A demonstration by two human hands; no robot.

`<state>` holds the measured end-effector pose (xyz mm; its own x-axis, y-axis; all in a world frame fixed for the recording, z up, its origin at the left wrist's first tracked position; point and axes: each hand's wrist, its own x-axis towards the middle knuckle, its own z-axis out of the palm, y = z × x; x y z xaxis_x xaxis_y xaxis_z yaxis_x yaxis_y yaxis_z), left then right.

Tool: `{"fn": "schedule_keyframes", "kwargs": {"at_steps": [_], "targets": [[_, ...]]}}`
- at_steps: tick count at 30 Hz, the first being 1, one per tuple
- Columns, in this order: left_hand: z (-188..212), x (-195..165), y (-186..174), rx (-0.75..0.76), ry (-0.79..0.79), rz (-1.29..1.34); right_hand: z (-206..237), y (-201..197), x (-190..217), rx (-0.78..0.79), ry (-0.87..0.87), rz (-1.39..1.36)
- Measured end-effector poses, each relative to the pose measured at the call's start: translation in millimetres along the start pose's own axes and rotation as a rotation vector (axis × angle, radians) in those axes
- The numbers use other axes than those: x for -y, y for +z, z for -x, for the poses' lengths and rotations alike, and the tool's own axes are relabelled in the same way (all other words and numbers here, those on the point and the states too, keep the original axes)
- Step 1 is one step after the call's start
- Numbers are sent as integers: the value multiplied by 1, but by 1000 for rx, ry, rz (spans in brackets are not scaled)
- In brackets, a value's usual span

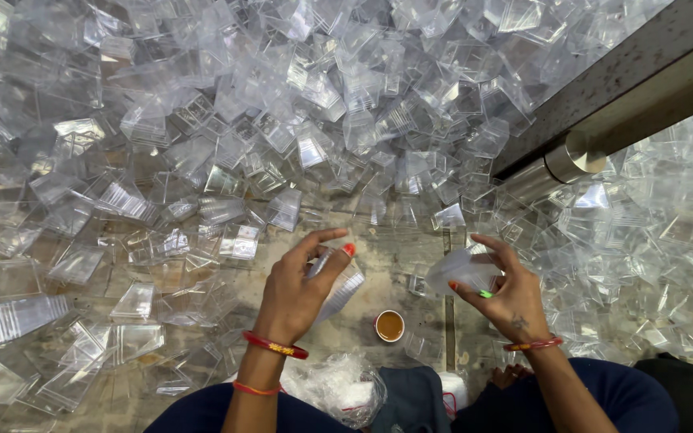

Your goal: The person sits on the floor beside a large pile of small clear plastic cups and repeatedly picks up cups one at a time, nesting them into a stack held in one hand while holding a green marker in the other. A second person nearby performs the same stacking activity.

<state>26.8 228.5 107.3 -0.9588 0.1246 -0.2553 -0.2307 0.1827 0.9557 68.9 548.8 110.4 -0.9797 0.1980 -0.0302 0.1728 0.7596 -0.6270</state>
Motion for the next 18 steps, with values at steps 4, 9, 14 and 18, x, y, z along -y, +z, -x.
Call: {"fn": "schedule_keyframes", "kwargs": {"at_steps": [4,9,14,18], "targets": [[5,-9,17,16,244,-242,-2,-1,-9,25,128,-229],[-3,-19,66,285,532,-631,-5,-4,-19,66,132,-401],[-26,-10,98,369,752,-797,-8,-4,-25,98,114,-468],[-31,7,101,354,779,-766,-10,-2,-28,109,135,-444]]}}
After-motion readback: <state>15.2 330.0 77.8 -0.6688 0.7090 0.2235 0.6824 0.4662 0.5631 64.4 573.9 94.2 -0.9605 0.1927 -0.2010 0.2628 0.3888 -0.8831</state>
